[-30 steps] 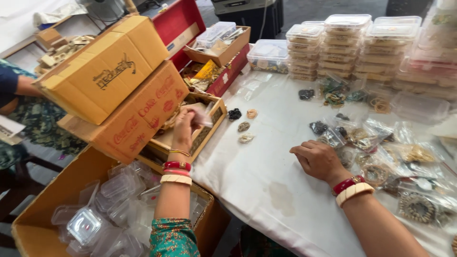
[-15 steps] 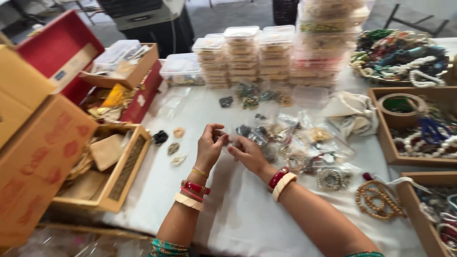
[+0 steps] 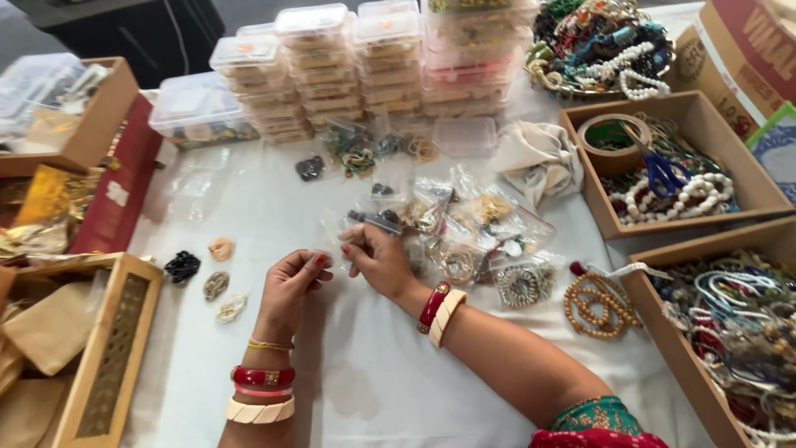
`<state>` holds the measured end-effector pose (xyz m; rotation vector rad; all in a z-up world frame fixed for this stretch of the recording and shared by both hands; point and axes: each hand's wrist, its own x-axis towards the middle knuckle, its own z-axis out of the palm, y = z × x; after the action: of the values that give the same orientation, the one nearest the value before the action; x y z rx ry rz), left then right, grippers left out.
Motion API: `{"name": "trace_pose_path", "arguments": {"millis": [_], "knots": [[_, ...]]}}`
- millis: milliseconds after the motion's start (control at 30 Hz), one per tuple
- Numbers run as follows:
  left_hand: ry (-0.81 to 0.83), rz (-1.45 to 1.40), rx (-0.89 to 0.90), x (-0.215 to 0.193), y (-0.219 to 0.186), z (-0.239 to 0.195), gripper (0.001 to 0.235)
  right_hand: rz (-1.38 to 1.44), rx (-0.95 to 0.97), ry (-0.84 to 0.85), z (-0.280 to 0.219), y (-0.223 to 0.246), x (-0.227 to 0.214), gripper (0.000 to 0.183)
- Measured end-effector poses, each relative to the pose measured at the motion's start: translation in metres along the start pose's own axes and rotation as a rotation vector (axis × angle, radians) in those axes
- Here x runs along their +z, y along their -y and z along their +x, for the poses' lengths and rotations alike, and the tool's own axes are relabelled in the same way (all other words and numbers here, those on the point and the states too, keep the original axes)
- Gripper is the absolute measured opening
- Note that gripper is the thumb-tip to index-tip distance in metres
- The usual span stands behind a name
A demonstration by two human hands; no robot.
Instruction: The person sits at a table covered with jewelry supplies and repeatedly picks up small beaded items, places them into clear plastic bags, and then puts the bags into a wooden box. The camera shakes frequently, obscuring the view.
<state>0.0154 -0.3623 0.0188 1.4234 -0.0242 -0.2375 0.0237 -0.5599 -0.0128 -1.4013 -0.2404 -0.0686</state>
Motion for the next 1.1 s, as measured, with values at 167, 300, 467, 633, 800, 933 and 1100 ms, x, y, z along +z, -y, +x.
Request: {"name": "trace_pose_path", "arguments": {"millis": [167, 300, 467, 633, 800, 933, 1100], "knots": [[-0.077, 0.141, 0.139, 0.003, -0.002, -0.004, 0.017, -0.224, -0.090, -0.061, -0.013, 0.047, 0.015, 0.048], [-0.214, 0.364, 0.256, 0.010, -0.011, -0.011, 0.024, -0.655, -0.553, -0.148, -0.022, 0.079, 0.021, 0.064], [-0.275, 0.570, 0.413, 0.025, -0.029, -0.022, 0.027, -0.684, -0.558, 0.085, -0.021, 0.049, 0.010, 0.027], [-0.233, 0.636, 0.496, 0.027, -0.031, -0.022, 0.027, -0.435, -0.224, 0.243, -0.014, 0.036, 0.005, 0.021], [-0.111, 0.701, 0.535, 0.028, -0.030, -0.020, 0.028, -0.294, -0.071, 0.131, -0.010, 0.020, 0.000, 0.016], [-0.078, 0.743, 0.557, 0.030, -0.030, -0.021, 0.031, -0.289, -0.035, 0.079, -0.010, 0.026, -0.003, 0.015], [-0.059, 0.629, 0.522, 0.030, -0.030, -0.021, 0.022, 0.016, 0.074, 0.319, -0.002, 0.016, -0.012, 0.023]]}}
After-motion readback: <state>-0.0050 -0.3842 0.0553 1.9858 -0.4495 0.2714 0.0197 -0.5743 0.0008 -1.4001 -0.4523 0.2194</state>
